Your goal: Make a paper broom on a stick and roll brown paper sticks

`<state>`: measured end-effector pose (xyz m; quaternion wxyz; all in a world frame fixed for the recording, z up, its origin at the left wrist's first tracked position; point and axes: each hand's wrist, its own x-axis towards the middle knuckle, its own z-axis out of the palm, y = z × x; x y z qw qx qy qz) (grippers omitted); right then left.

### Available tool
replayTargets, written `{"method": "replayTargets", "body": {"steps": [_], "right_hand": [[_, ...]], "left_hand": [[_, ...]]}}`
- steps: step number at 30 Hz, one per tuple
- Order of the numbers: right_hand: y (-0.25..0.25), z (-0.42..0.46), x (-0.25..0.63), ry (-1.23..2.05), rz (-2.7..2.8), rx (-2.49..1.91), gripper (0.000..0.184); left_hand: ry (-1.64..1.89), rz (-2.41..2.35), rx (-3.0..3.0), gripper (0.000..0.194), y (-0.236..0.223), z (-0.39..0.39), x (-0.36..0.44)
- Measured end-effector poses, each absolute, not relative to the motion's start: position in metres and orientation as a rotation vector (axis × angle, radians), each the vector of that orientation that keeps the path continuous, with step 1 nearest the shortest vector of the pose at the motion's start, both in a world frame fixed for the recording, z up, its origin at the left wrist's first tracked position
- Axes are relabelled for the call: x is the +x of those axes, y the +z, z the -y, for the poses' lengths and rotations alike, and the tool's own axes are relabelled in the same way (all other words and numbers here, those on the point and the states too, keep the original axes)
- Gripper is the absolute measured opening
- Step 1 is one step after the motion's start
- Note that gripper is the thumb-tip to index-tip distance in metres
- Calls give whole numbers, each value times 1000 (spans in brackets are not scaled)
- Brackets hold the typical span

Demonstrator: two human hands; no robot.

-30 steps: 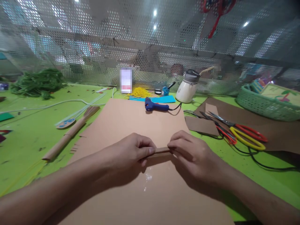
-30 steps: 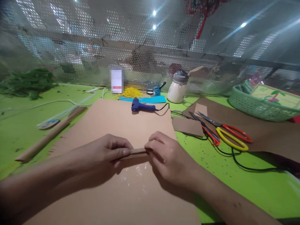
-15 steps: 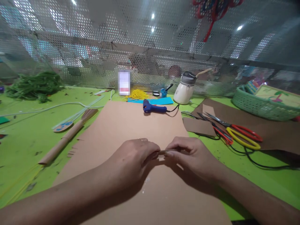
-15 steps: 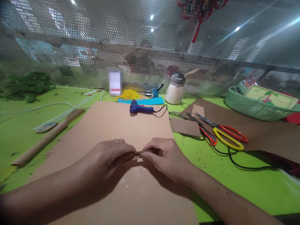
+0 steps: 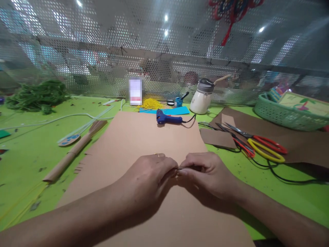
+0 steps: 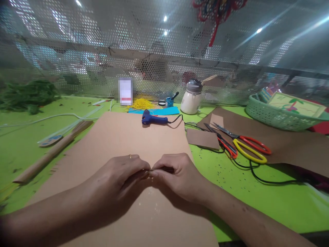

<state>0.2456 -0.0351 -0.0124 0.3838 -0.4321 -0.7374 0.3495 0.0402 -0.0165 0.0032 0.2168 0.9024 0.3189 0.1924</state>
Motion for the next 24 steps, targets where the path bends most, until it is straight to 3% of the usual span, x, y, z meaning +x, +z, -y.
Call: {"method": "replayTargets", "body": {"steps": [8, 24], "right_hand": [[-12, 35, 252, 1001, 1943, -1170, 24], [-24, 26, 260, 1572, 1481, -1142, 34]], "left_hand": [[321, -1129, 1917, 25, -1, 4, 32], [128, -1061, 1981, 14, 16, -30, 13]]}}
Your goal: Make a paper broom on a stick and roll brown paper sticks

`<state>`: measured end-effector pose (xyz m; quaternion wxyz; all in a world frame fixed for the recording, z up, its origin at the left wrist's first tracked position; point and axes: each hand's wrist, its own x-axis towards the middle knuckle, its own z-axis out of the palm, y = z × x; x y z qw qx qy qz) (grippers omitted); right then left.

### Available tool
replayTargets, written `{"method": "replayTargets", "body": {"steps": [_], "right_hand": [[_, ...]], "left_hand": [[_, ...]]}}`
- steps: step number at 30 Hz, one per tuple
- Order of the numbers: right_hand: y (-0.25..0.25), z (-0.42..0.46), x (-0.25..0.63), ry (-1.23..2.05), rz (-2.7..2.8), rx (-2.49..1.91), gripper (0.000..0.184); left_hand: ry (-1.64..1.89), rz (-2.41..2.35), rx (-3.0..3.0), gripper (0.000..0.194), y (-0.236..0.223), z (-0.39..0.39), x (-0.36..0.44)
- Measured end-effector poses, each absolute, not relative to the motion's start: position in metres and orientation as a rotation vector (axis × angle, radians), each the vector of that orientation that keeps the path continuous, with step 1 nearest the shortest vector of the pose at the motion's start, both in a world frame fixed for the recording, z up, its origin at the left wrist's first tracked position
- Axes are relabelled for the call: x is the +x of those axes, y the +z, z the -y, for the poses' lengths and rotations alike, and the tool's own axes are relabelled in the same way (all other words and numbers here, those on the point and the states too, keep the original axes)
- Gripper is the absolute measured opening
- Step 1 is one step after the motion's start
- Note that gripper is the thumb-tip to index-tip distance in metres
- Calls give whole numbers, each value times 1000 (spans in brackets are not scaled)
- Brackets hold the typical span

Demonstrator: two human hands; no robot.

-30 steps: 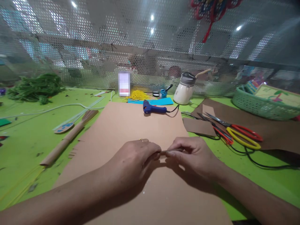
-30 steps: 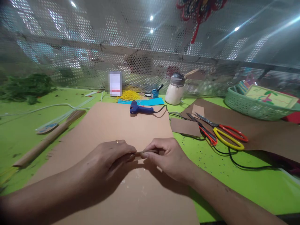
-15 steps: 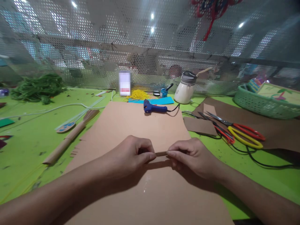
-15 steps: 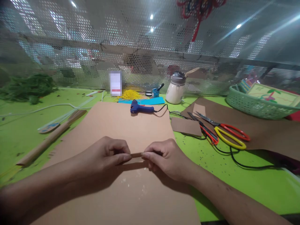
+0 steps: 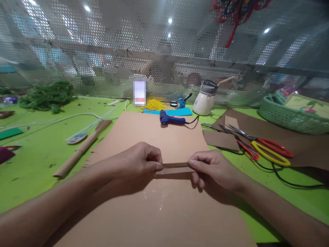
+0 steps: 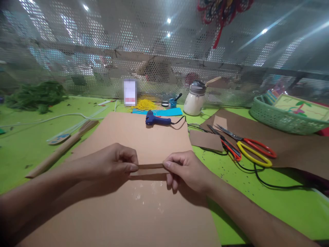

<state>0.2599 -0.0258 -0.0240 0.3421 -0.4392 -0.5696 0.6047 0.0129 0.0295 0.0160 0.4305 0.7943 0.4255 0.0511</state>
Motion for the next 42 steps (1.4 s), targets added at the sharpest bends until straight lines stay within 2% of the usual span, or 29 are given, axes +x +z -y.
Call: {"method": "replayTargets", "body": {"steps": [5, 12, 16, 20, 26, 32, 38, 42], "right_hand": [[-24, 24, 262, 1695, 1419, -1051, 37], [-25, 25, 260, 1723, 1420, -995, 31], [-14, 29, 261, 1770, 1377, -860, 25], [2, 32, 271, 1759, 1292, -605, 35], [3, 40, 264, 1845, 1374, -597, 30], [-3, 44, 250, 1596, 1450, -667, 8], [2, 38, 255, 1482, 1494, -877, 15], [3, 31, 256, 1128, 1942, -1139, 16]], "left_hand": [[180, -1025, 1999, 17, 17, -30, 11], [178, -969, 1938, 23, 23, -20, 18], [293, -824, 1525, 20, 14, -10, 27], [463, -563, 1004, 17, -3, -4, 30], [335, -396, 908, 15, -16, 1, 31], [247, -343, 915, 20, -21, 11, 39], [487, -534, 924, 18, -10, 11, 44], [679, -739, 1028, 20, 2, -1, 42]]}}
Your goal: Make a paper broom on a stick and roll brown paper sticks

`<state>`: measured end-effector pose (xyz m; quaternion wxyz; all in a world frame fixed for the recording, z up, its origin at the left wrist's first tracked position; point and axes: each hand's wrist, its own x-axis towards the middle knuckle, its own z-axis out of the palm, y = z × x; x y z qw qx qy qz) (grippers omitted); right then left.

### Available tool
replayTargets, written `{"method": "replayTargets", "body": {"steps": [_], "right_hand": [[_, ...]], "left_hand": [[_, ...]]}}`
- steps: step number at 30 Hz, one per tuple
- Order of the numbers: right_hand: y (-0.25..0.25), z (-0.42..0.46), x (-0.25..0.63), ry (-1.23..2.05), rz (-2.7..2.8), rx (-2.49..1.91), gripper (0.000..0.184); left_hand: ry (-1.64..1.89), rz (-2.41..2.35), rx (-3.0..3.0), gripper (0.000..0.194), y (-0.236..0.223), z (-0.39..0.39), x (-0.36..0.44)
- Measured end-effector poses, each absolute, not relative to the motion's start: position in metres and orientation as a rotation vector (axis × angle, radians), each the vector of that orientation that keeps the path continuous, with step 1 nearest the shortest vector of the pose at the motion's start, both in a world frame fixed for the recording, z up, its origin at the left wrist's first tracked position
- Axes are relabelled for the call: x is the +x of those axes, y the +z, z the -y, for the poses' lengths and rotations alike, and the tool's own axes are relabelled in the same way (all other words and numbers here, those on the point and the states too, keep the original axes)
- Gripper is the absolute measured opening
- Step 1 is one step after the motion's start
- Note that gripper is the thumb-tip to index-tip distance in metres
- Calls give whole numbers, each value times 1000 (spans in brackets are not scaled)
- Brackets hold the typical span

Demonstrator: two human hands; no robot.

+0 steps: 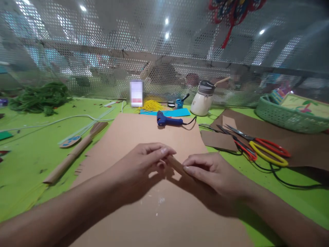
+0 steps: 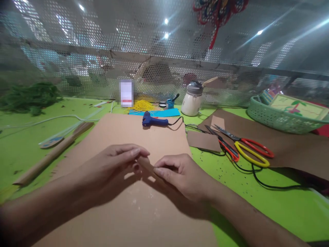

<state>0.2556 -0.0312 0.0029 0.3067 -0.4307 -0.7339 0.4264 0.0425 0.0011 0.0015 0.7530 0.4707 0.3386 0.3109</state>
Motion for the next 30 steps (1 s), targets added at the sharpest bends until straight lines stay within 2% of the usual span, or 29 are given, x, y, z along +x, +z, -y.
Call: {"method": "replayTargets", "body": {"steps": [3, 8, 17, 22, 30], "right_hand": [[-2, 28, 253, 845, 2233, -1208, 24], [-10, 23, 246, 792, 2332, -1163, 24], [-13, 17, 257, 649, 2341, -1181, 18], [-22, 14, 260, 563, 2333, -1132, 16], [-26, 12, 257, 421, 2424, -977, 21]], "left_hand": [[679, -838, 1398, 18, 2, -7, 40], [440, -927, 2228, 21, -5, -10, 40], [284, -1158, 2156, 24, 0, -7, 39], [393, -989, 2504, 24, -4, -14, 35], [451, -933, 2542, 21, -14, -19, 38]]}}
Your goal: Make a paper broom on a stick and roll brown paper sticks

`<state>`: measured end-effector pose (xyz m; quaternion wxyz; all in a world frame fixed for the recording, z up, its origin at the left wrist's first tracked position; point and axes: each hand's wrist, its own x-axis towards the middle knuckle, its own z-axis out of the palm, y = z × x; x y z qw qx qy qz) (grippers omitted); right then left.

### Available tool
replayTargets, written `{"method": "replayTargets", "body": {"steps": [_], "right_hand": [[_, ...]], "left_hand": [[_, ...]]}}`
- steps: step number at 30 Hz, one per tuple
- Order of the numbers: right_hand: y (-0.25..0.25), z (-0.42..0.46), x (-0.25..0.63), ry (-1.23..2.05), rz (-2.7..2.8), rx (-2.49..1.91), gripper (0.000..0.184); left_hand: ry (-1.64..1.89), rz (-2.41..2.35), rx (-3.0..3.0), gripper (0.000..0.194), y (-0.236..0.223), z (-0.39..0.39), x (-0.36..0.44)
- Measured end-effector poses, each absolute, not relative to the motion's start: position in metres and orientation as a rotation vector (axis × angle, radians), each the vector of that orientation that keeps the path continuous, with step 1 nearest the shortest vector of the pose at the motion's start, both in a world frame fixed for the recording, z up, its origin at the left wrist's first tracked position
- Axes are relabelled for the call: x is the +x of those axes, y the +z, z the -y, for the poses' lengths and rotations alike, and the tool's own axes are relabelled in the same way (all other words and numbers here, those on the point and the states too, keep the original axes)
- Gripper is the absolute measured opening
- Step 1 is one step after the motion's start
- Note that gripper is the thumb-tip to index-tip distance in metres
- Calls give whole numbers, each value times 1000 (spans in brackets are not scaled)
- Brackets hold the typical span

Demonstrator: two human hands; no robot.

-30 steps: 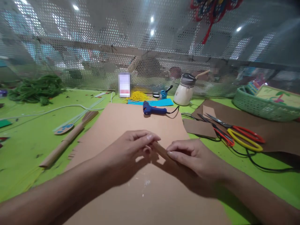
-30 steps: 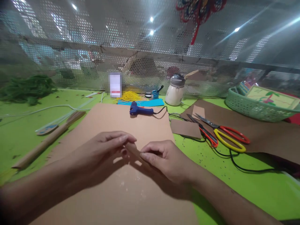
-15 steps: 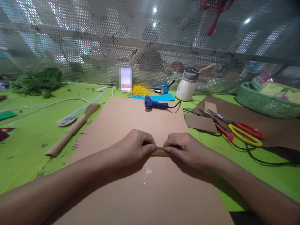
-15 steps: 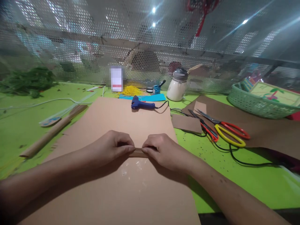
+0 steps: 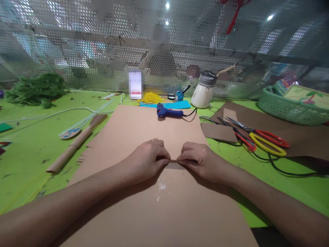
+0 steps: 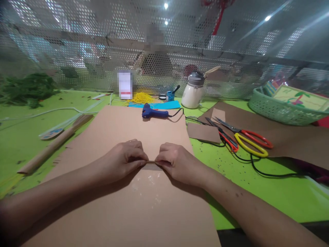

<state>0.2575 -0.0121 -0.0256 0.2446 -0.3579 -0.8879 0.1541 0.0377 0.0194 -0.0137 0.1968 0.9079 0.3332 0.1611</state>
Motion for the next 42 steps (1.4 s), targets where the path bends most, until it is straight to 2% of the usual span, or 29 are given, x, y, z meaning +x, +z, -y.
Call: {"method": "replayTargets", "body": {"steps": [16, 35, 42], "right_hand": [[-22, 20, 245, -19, 2643, -981, 22], [-19, 31, 269, -90, 2680, -1167, 18], [-20, 35, 270, -116, 2718, -1197, 14]], "left_hand": [[521, -756, 2722, 25, -18, -13, 47], [294, -1005, 2909, 26, -2, -3, 25], [246, -931, 3082, 19, -6, -3, 22]]}}
